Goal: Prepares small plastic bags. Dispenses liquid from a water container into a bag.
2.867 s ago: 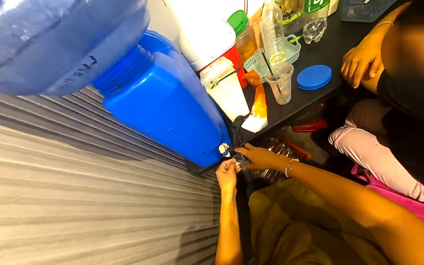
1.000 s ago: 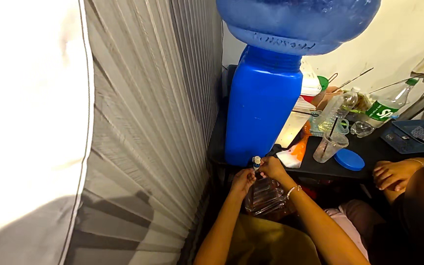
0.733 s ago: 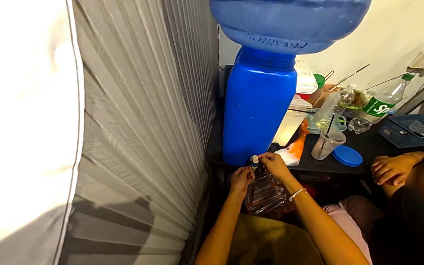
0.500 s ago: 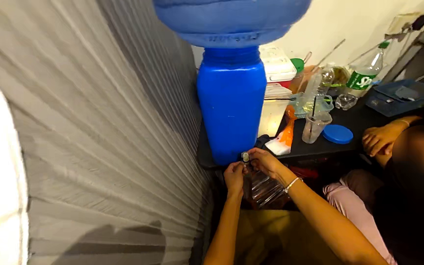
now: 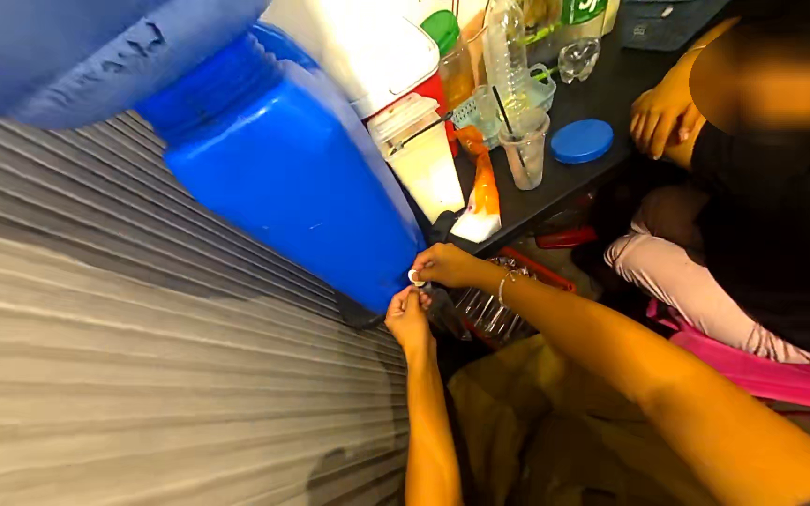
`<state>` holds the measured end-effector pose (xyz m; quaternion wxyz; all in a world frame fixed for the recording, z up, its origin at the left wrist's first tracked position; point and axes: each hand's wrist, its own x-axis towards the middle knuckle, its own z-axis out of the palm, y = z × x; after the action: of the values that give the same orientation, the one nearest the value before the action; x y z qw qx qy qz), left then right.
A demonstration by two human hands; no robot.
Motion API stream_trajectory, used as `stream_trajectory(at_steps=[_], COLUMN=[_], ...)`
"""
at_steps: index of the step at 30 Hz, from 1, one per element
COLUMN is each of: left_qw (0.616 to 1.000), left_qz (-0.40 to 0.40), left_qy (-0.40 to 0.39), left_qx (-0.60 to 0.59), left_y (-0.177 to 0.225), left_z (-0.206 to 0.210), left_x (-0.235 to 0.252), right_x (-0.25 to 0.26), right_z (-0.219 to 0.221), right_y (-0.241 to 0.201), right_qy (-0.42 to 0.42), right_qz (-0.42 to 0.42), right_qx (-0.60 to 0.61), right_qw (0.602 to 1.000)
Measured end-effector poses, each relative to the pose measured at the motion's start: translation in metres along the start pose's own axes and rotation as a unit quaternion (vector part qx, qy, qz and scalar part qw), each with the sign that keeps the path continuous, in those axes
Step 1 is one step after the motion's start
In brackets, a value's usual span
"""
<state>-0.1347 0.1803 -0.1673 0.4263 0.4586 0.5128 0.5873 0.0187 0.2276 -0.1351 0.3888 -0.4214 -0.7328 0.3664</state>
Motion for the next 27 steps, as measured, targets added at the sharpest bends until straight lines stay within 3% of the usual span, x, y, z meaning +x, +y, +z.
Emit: stream_trajectory(at_steps=[5,13,27], left_qw=[1.0,1.0,1.0], left_qz=[-0.007,-0.012,-0.005], left_qy=[0.006,0.009,0.009], left_qx=[0.0,-0.005,-0.007], left_y=[0.0,0.003,0.002], left_z=[0.001,0.003,0.002], left_x=[0.001,0.001,0.001], right_x=[0.002,-0.002,0.0], right_z=[0.003,-0.001,-0.002], right_y=[0.006,-0.006,-0.006], right_qy=[0.011,-0.009,-0.015], right_qz=[-0.018,0.029,0.042], right_qx=[0.001,-0.001,-0.012], right_qw=[1.0,1.0,0.999])
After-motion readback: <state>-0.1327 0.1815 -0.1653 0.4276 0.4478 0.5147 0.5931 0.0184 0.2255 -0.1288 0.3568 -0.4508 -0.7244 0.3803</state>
